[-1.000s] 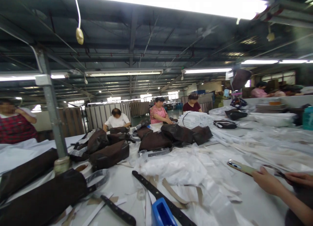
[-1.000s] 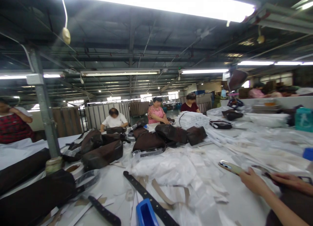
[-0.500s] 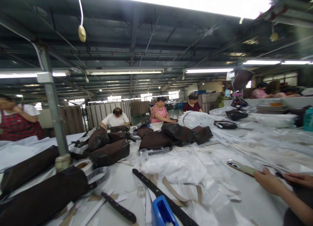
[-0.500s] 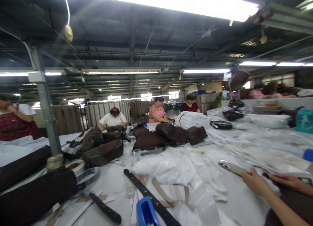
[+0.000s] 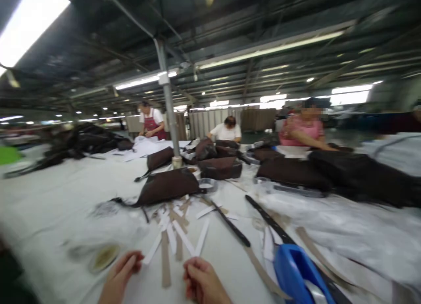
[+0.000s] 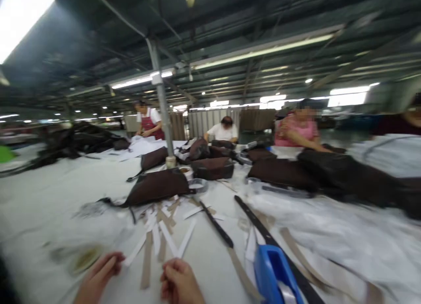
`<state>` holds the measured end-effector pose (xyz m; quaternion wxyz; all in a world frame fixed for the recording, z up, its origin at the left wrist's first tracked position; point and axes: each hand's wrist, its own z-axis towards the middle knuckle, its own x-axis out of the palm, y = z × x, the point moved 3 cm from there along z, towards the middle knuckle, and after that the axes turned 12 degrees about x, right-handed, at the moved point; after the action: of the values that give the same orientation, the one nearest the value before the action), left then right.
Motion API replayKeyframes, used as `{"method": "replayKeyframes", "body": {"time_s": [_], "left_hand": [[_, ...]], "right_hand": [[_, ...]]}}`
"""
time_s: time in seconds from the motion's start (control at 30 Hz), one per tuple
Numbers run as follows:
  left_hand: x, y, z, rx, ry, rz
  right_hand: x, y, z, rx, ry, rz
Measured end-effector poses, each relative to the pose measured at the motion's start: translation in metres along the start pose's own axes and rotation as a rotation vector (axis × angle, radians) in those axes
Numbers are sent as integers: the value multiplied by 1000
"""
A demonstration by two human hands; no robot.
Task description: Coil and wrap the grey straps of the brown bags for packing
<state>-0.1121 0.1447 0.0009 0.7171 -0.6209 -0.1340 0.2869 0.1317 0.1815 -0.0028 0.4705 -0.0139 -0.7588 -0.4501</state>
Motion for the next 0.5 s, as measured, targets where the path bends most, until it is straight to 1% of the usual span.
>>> {"method": "replayKeyframes", "body": {"time_s": [0.03,0.07,0.1,0.17,0.23,0.33,0.4,0.43,0.5], "left_hand": [[-8,4,-3,-5,17,-86],[-12,7,-5,0,33,-141],[-13,10,-6,7,35,-174],[-12,14,-4,18,37,-191],[-10,18,-1,19,47,-148],[-1,16,10,21,131,-20],[15,5,23,104,221,89],[28,-4,33,182,267,143],[64,-24,59,390,339,253]], "right_hand": [[-2,-19,9,60,-82,13],[-5,-29,13,94,-141,18],[-11,-33,14,111,-181,16],[-18,-30,12,112,-179,2],[-22,-25,10,120,-168,1],[-23,-26,19,146,-169,-3],[-25,-32,28,155,-170,-4],[-27,-36,32,154,-167,-1],[-32,-41,38,140,-155,-7]]}}
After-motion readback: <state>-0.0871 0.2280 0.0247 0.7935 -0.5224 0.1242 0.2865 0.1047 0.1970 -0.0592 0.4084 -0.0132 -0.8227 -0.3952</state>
